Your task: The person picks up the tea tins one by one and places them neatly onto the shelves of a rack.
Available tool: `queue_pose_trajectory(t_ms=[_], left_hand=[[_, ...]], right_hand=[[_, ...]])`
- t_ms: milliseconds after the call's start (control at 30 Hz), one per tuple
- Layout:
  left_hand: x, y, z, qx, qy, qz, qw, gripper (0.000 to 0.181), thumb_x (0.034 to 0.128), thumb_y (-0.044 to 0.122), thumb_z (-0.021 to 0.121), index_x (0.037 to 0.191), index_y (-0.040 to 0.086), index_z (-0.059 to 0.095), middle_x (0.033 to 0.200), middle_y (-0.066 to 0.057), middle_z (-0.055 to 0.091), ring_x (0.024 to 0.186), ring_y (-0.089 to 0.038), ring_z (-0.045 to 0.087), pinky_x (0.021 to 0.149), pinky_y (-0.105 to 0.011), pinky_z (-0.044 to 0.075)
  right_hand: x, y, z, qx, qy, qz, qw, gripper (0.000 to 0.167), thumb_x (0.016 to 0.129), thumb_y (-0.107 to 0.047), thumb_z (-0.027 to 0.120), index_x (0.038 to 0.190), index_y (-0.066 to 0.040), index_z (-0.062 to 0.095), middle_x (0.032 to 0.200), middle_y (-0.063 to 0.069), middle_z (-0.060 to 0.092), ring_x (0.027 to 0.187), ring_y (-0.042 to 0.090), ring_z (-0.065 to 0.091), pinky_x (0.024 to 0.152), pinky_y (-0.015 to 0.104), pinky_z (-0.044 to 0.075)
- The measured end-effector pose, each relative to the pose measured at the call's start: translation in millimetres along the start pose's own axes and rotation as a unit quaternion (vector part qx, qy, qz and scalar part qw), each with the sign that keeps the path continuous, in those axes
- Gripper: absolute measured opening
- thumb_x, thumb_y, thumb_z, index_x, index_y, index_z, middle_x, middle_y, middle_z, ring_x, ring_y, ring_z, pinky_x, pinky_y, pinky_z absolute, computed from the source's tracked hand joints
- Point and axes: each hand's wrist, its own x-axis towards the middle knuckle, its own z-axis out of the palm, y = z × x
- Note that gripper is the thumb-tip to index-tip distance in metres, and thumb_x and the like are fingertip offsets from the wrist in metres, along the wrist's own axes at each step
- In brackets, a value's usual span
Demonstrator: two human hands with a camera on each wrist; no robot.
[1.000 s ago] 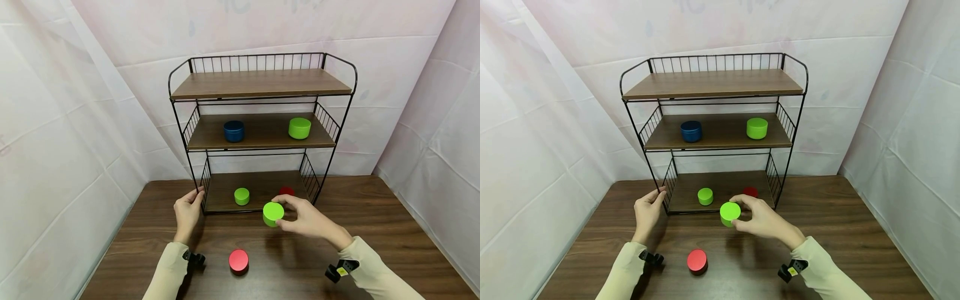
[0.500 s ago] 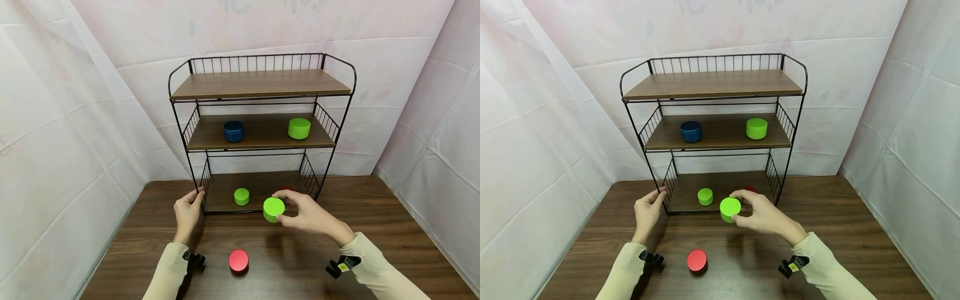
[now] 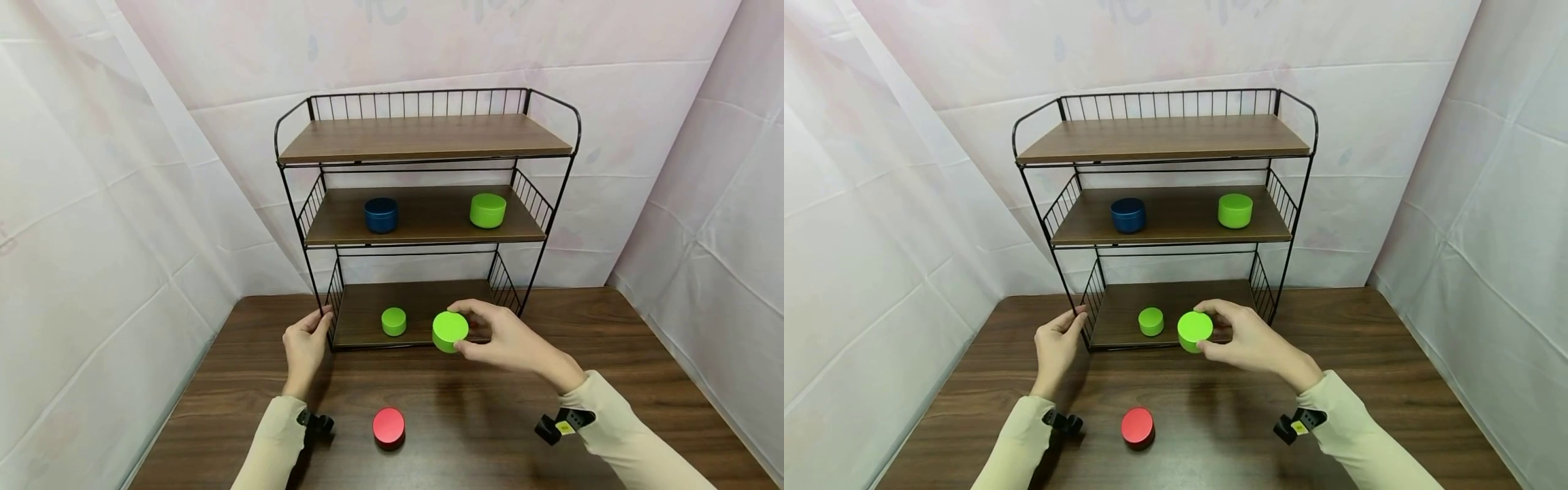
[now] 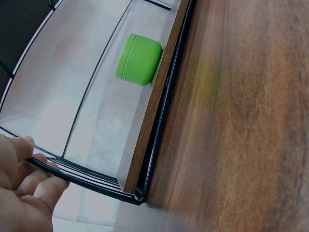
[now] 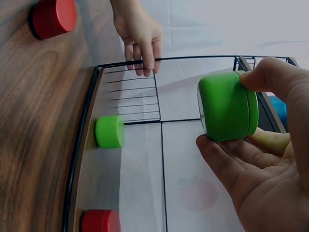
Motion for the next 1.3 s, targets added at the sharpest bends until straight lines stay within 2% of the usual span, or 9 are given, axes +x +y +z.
queue_pose_trajectory(t_ms=[100,233,333,567,667,800,967,1300], left_hand=[[0.1,-0.4,-0.1,0.002,-0.001,0.001,1.0000,0.015,0.0928,0.015,0.079,0.106,0.009,0.083,0.094,-0.008,0.080,0.080,0.020,0.061,0.067,-0.005,0.045],[0.3,-1.5,0.2,0.005,-0.002,0.003,1.0000,0.015,0.0931,0.016,0.078,0.106,0.010,0.083,0.093,-0.007,0.081,0.074,0.013,0.062,0.063,-0.007,0.044],[0.8,-2.0,0.5,0.005,-0.001,0.008,1.0000,0.015,0.0929,0.016,0.079,0.106,0.010,0.083,0.093,-0.007,0.081,0.071,0.009,0.062,0.061,-0.008,0.043],[1.6,-1.6,0.9,0.005,-0.003,0.007,1.0000,0.015,0.0928,0.015,0.079,0.106,0.010,0.083,0.092,-0.007,0.081,0.074,0.015,0.062,0.063,-0.007,0.044],[1.8,-1.1,1.1,0.005,-0.002,0.008,1.0000,0.014,0.0927,0.015,0.079,0.105,0.010,0.083,0.092,-0.007,0.081,0.070,0.010,0.062,0.061,-0.008,0.043],[2.0,-1.6,1.6,0.007,0.001,0.014,0.9999,0.014,0.0919,0.012,0.079,0.105,0.008,0.083,0.091,-0.008,0.080,0.061,0.002,0.057,0.056,-0.012,0.040],[2.1,-1.9,1.4,0.011,0.003,0.018,0.9998,0.015,0.0919,0.012,0.079,0.106,0.008,0.083,0.090,-0.010,0.080,0.054,0.001,0.052,0.052,-0.014,0.037],[-0.2,-1.3,-0.1,0.007,0.003,0.016,0.9998,0.014,0.0927,0.015,0.079,0.105,0.011,0.083,0.090,-0.007,0.080,0.060,0.003,0.057,0.055,-0.011,0.040]], right_hand=[[0.6,-4,-5,-0.026,0.006,0.003,0.9996,0.048,0.086,-0.009,0.080,0.130,-0.016,0.063,0.120,-0.002,0.069,0.101,0.013,0.067,0.086,0.028,0.058],[2.6,-9,-13,-0.052,0.011,0.002,0.9986,0.049,0.086,-0.012,0.081,0.131,-0.018,0.063,0.120,-0.006,0.069,0.102,0.011,0.067,0.089,0.028,0.056],[4.8,-14,-19,-0.053,0.011,0.000,0.9986,0.049,0.086,-0.012,0.081,0.131,-0.018,0.062,0.121,-0.006,0.069,0.105,0.011,0.067,0.091,0.029,0.056],[9.2,-24,-32,-0.061,0.015,-0.011,0.9980,0.050,0.087,-0.013,0.081,0.133,-0.017,0.062,0.122,-0.005,0.069,0.109,0.011,0.067,0.093,0.028,0.056],[11.1,-28,-37,-0.066,0.016,-0.019,0.9975,0.049,0.088,-0.012,0.081,0.133,-0.015,0.062,0.122,-0.004,0.069,0.108,0.011,0.067,0.092,0.030,0.056],[13.3,-35,-44,-0.045,0.016,-0.018,0.9987,0.048,0.088,-0.010,0.080,0.133,-0.014,0.062,0.121,-0.001,0.069,0.107,0.014,0.068,0.087,0.032,0.059],[17.1,-43,-52,-0.033,0.018,-0.011,0.9992,0.048,0.089,-0.008,0.079,0.133,-0.016,0.062,0.121,-0.002,0.069,0.107,0.013,0.068,0.085,0.028,0.059],[28.9,-60,-66,-0.032,0.027,-0.007,0.9991,0.049,0.090,-0.011,0.079,0.135,-0.012,0.060,0.123,0.002,0.068,0.109,0.018,0.066,0.085,0.026,0.059]])
